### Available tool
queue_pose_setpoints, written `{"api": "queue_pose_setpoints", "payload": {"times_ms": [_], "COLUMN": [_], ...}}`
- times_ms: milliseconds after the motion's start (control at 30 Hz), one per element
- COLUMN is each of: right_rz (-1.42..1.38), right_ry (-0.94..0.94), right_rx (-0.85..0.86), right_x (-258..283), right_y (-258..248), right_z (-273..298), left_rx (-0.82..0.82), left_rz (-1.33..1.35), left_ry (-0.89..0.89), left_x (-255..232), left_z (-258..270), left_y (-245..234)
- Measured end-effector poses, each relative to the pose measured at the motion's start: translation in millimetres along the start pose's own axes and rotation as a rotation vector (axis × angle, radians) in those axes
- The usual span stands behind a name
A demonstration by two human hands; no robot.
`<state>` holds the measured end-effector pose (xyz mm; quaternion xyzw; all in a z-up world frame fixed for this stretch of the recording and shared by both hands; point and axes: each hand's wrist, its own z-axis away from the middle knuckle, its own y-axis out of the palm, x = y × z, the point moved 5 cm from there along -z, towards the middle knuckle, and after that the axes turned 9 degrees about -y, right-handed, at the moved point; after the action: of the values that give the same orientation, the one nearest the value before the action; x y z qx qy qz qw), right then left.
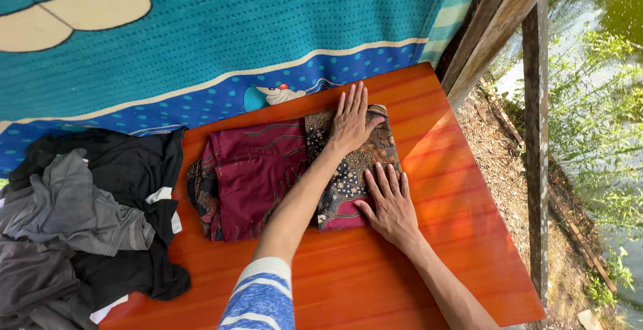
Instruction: The person folds a patterned red shirt by smoothing the fabric, folding in the sleeves and sides, and bringing the bottom up to the top, eventually placing it on top of a pile of other clothes.
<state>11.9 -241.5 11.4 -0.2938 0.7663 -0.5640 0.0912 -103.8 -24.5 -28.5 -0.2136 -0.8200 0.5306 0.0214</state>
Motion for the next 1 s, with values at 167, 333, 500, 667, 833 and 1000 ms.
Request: {"api": "queue_pose_setpoints", "payload": {"times_ms": [167, 333, 500, 667, 833, 1000], "right_rz": [0.024, 0.017, 0.01, -0.135, -0.214, -0.089], "right_ry": [-0.001, 0.005, 0.005, 0.003, 0.046, 0.103], "right_rx": [0.018, 0.03, 0.031, 0.025, -0.166, 0.026], "right_x": [-1.0, -1.4, 0.0, -11.1, -60.0, -105.3], "right_y": [-0.4, 1.7, 0.5, -1.7, 20.7, 66.3], "right_z": [2.4, 0.0, 1.2, -9.1, -79.6, -143.6], "left_rx": [0.222, 0.417, 0.378, 0.189, 0.121, 0.09], "left_rz": [0.108, -0.009, -0.305, -0.126, 0.057, 0.092], "left_ry": [0.094, 0.042, -0.394, -0.263, -0.266, -0.283], "left_x": [6.2, 66.3, 122.7, 81.9, 15.7, 3.5], "left_z": [46.9, 41.3, 27.9, 46.9, 92.3, 106.5], "left_y": [-29.3, -36.4, -40.1, -53.2, -60.0, -69.0]}}
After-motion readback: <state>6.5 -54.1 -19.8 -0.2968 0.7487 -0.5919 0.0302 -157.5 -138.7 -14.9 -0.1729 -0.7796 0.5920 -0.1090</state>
